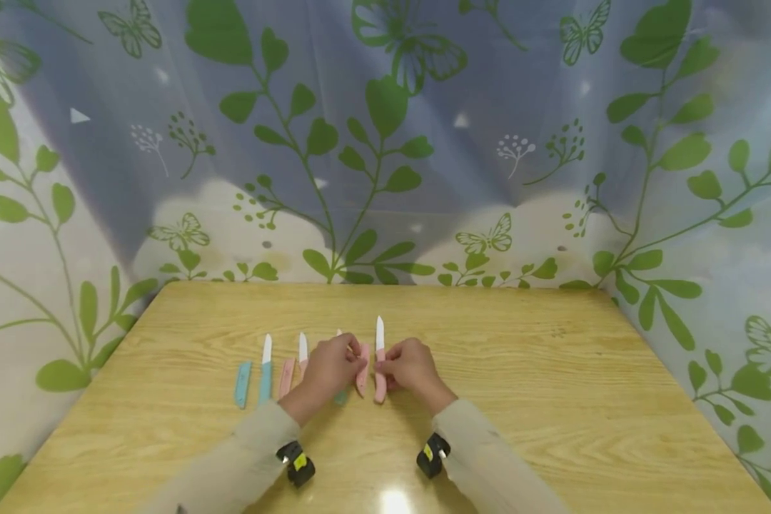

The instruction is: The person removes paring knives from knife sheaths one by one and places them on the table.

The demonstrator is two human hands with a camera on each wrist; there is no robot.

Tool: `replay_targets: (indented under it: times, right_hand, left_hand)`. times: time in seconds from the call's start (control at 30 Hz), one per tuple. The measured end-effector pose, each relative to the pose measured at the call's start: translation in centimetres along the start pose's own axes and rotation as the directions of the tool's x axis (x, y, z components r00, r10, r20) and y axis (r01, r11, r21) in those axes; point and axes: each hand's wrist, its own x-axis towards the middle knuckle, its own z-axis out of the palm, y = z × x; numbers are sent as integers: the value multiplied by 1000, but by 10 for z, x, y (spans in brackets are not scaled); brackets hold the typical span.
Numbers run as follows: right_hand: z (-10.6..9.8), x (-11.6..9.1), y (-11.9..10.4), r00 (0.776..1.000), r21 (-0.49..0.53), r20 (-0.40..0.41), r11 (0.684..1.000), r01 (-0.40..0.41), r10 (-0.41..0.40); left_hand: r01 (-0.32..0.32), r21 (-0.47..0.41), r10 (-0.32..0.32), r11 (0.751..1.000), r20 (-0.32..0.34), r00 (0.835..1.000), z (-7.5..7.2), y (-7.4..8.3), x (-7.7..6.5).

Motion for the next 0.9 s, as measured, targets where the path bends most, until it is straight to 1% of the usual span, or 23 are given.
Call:
replay_targets:
  times: [0.1,0.17,0.23,0.27,0.3,0.37,0.47,0.5,0.53,0.6,0.73,0.83,0.9]
  right_hand:
    - [1,2,-1,1000,-33,2,999,-6,6]
    - [1,4,-1,1000,-54,0,999,-10,10]
    - [2,5,0,1000,-73,0,997,-7,7]
    - [2,5,0,1000,-80,0,997,-7,7]
    - [2,6,0,1000,-88,0,996,-4,4]
    - [3,6,1,1000,-94,4,996,5,-4]
    - [3,7,1,1000,-96,11,995,10,-9]
    - [3,8,1,1000,-97,14,995,13,-12]
    - [3,8,2,1000,-99,15,995,15,-13]
    - [3,9,2,1000,-110,14,994,15,-14]
    - [4,9,2,1000,-129,15,992,14,-12]
    - [4,8,2,1000,-145,10,989,16,-15]
    - [5,8,2,1000,-161,3,987,22,-22]
  left_hand:
    - [-42,68,42,997,-5,999,1,1,1]
    - [-60,115,60,992,3,998,3,1,2]
    - [-69,177,66,982,20,998,4,2,3]
    - [-78,218,74,973,26,997,5,2,3]
    - [-86,265,79,960,37,996,5,3,3]
    - [-98,366,81,925,64,995,5,6,3]
    - [-117,502,75,857,103,992,4,10,3]
    - [-119,531,68,839,116,991,5,11,3]
    - [-120,551,60,826,127,990,5,12,3]
    - [-123,575,49,809,143,989,6,13,3]
    - [-125,580,55,805,138,989,8,12,4]
    - [-123,573,64,810,123,990,10,11,5]
    - [-120,577,62,808,120,991,10,11,6]
